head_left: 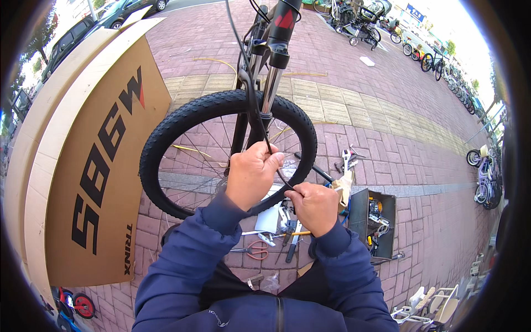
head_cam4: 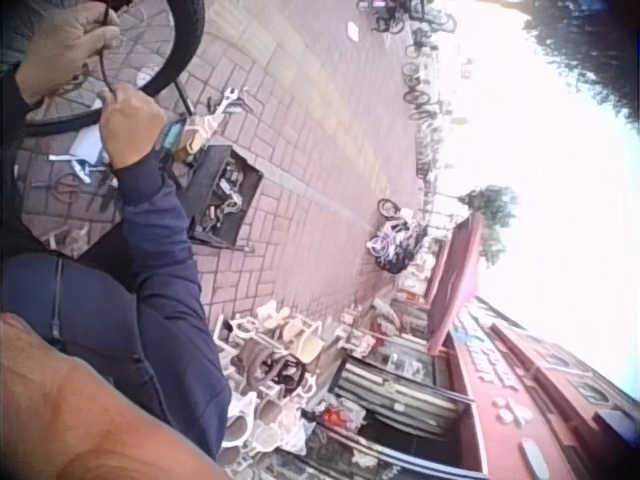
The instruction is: The person installs the front wheel onto the bicycle fork, secures it with a quick-release skewer, and routes the brake cable through the fork and caliper. The person then tightens the brake cable using a screwdriver.
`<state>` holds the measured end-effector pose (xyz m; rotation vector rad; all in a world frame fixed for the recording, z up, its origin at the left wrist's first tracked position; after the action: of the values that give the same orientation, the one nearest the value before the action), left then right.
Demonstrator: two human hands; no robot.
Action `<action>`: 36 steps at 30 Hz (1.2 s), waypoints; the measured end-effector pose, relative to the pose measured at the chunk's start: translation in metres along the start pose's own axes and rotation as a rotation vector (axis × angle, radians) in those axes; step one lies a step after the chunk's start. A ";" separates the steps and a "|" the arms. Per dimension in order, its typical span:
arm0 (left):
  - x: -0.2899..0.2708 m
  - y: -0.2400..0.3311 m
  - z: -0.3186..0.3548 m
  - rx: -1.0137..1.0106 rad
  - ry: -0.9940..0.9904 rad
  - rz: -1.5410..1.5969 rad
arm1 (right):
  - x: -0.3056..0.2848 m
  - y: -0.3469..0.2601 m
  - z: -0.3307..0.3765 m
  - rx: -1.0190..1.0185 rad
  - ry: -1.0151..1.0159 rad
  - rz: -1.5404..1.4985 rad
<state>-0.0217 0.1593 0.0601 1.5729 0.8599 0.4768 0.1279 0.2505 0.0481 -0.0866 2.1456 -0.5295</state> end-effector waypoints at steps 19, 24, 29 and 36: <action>0.007 0.007 -0.057 -0.312 -0.340 0.423 | 0.009 0.035 -0.005 0.474 -0.391 -1.247; -0.039 0.021 -0.060 -0.221 -0.120 0.326 | 0.011 0.025 -0.010 0.247 -0.383 -0.843; -0.057 0.027 -0.055 -0.186 -0.104 0.199 | 0.020 0.016 -0.015 0.125 -0.364 -0.768; -0.066 0.037 -0.065 -0.125 -0.029 0.090 | 0.032 0.024 -0.017 0.028 -0.222 -0.583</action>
<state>-0.1015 0.1532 0.1194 1.5044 0.7257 0.5610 0.0990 0.2702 0.0226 -0.7365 1.8782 -0.8370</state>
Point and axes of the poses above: each hand's wrist, its own z-axis away from the middle knuckle, its own x-axis out of the palm, y = z × x, the point moved 3 cm from there along -z, towards the middle knuckle, and after that the axes turned 6 degrees about -x, right-handed, at the moved point
